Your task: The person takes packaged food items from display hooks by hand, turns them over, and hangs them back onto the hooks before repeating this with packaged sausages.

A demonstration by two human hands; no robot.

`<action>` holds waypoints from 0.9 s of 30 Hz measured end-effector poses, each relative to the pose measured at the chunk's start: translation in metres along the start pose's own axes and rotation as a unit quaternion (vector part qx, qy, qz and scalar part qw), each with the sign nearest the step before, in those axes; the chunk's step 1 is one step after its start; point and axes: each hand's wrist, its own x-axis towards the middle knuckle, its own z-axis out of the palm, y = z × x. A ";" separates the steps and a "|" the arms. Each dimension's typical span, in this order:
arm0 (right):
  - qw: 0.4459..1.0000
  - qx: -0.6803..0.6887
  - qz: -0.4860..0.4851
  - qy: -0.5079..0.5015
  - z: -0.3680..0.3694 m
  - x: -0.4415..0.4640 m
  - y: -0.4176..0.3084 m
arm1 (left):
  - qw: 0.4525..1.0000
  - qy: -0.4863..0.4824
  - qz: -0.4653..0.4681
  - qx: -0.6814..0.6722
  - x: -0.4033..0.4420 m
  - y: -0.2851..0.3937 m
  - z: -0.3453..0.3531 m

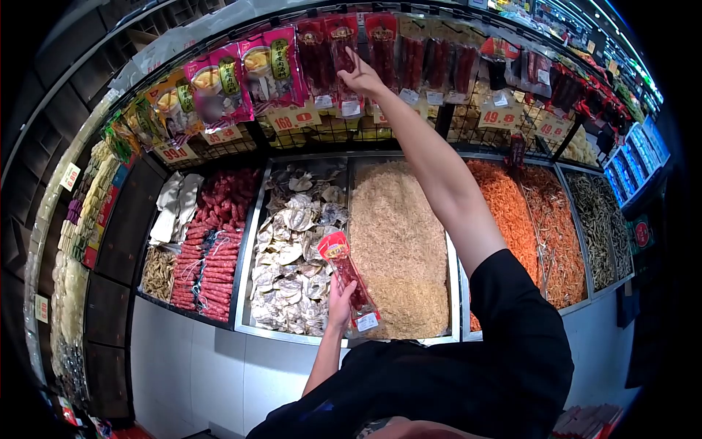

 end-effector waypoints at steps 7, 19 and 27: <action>0.955 0.023 0.077 -0.287 -0.001 -0.152 -0.027 | 0.995 0.004 -0.021 -0.100 0.008 -0.006 0.007; 0.913 0.093 0.170 -0.358 -0.006 -0.402 -0.008 | 0.997 -0.040 -0.055 0.047 0.034 -0.007 0.016; 0.996 0.020 0.065 -0.060 -0.075 -0.270 -0.044 | 0.979 -0.139 -0.082 0.127 0.017 -0.003 0.025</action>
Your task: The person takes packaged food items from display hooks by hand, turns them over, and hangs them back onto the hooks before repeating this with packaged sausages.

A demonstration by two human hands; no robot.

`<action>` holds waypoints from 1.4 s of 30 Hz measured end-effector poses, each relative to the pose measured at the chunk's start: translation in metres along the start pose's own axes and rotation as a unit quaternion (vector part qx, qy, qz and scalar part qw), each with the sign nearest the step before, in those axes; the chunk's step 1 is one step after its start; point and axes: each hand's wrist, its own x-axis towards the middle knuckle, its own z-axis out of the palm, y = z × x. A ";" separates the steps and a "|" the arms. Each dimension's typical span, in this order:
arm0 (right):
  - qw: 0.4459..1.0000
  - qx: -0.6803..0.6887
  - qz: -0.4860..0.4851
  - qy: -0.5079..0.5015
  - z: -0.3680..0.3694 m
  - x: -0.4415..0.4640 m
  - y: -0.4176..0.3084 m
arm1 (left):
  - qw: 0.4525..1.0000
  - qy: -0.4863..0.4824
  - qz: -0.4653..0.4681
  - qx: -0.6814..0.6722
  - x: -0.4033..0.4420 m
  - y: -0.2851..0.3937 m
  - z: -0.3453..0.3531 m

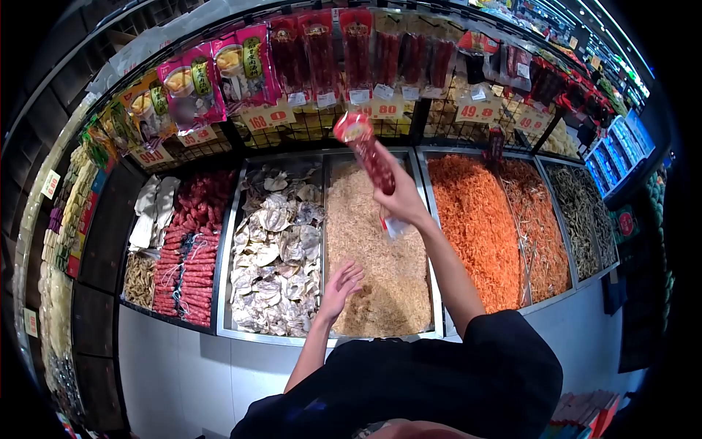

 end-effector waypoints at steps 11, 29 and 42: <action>0.968 -0.130 -0.138 0.167 -0.033 0.132 -0.023 | 0.999 -0.007 -0.016 -0.032 -0.012 -0.013 0.003; 0.969 -0.177 -0.059 0.162 -0.026 0.183 -0.010 | 0.999 0.043 -0.013 -0.014 -0.012 -0.003 -0.002; 0.965 -0.252 -0.008 -0.068 -0.011 0.200 0.069 | 0.997 0.065 0.009 -0.026 -0.029 -0.006 -0.012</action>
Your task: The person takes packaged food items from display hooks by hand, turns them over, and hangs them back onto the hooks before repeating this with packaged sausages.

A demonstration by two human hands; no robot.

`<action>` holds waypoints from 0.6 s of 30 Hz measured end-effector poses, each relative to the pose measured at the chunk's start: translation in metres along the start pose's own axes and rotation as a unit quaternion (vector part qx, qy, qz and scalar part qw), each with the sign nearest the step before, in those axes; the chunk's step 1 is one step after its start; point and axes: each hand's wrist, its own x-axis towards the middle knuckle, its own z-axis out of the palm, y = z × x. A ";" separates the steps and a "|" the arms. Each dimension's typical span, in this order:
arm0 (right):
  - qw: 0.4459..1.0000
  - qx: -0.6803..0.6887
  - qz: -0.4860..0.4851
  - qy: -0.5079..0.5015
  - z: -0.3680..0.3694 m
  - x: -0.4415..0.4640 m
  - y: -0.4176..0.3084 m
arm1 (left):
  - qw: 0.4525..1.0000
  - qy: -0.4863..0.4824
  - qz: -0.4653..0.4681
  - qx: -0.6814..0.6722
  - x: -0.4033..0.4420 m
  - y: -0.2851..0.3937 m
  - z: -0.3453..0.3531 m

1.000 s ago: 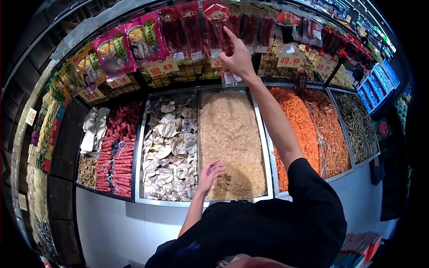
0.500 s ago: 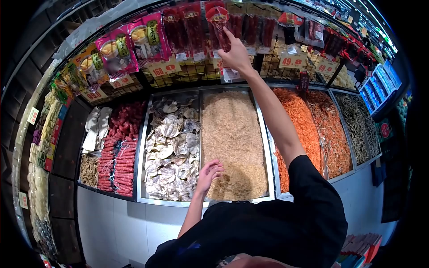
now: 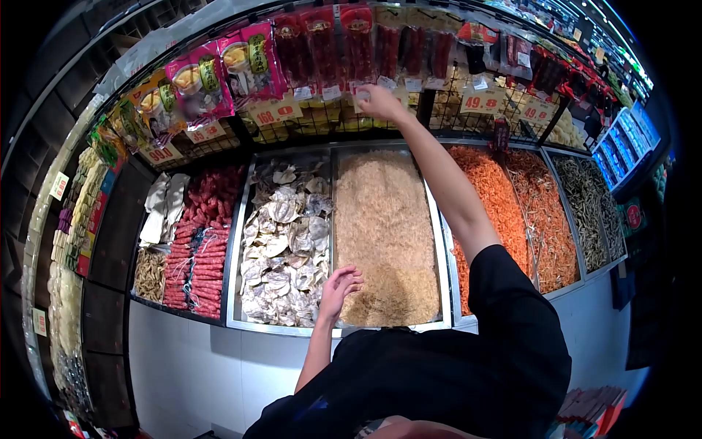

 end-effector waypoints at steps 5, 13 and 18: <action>0.926 0.167 0.091 -0.327 0.072 -0.182 0.017 | 1.000 0.004 -0.002 0.014 -0.008 -0.013 -0.010; 0.764 0.400 0.372 -0.343 0.092 -0.536 0.012 | 0.999 0.012 -0.028 0.030 -0.005 -0.037 -0.017; 0.736 0.440 0.465 -0.222 0.078 -0.613 -0.026 | 0.990 -0.094 -0.075 0.075 0.017 -0.041 0.011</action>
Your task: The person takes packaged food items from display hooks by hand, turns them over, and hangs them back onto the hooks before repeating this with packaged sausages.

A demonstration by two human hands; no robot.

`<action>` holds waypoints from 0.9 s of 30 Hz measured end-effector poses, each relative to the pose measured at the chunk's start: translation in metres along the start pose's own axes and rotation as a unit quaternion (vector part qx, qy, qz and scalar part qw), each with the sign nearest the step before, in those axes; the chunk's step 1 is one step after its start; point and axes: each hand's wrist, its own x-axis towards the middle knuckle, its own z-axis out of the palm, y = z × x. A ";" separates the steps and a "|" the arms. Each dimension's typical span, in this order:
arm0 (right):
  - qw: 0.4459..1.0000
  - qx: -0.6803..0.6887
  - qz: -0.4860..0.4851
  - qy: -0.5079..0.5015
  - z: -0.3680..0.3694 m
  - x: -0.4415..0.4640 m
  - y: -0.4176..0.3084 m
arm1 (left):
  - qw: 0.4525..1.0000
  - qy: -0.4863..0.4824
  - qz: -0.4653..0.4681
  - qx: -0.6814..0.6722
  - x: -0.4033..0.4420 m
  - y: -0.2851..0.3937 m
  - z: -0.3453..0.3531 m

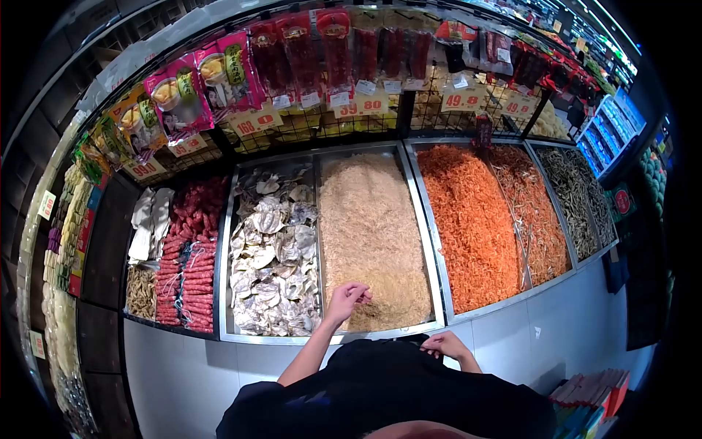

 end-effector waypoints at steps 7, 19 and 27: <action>0.958 0.044 0.014 0.284 0.001 -0.037 0.042 | 0.990 -0.113 0.022 0.086 0.028 0.015 0.049; 0.953 0.062 -0.070 0.287 0.004 -0.058 0.083 | 0.977 -0.159 0.061 0.130 -0.027 -0.028 0.124; 0.923 0.138 -0.089 0.350 -0.090 -0.126 0.153 | 0.971 -0.197 -0.029 0.131 -0.061 -0.074 0.228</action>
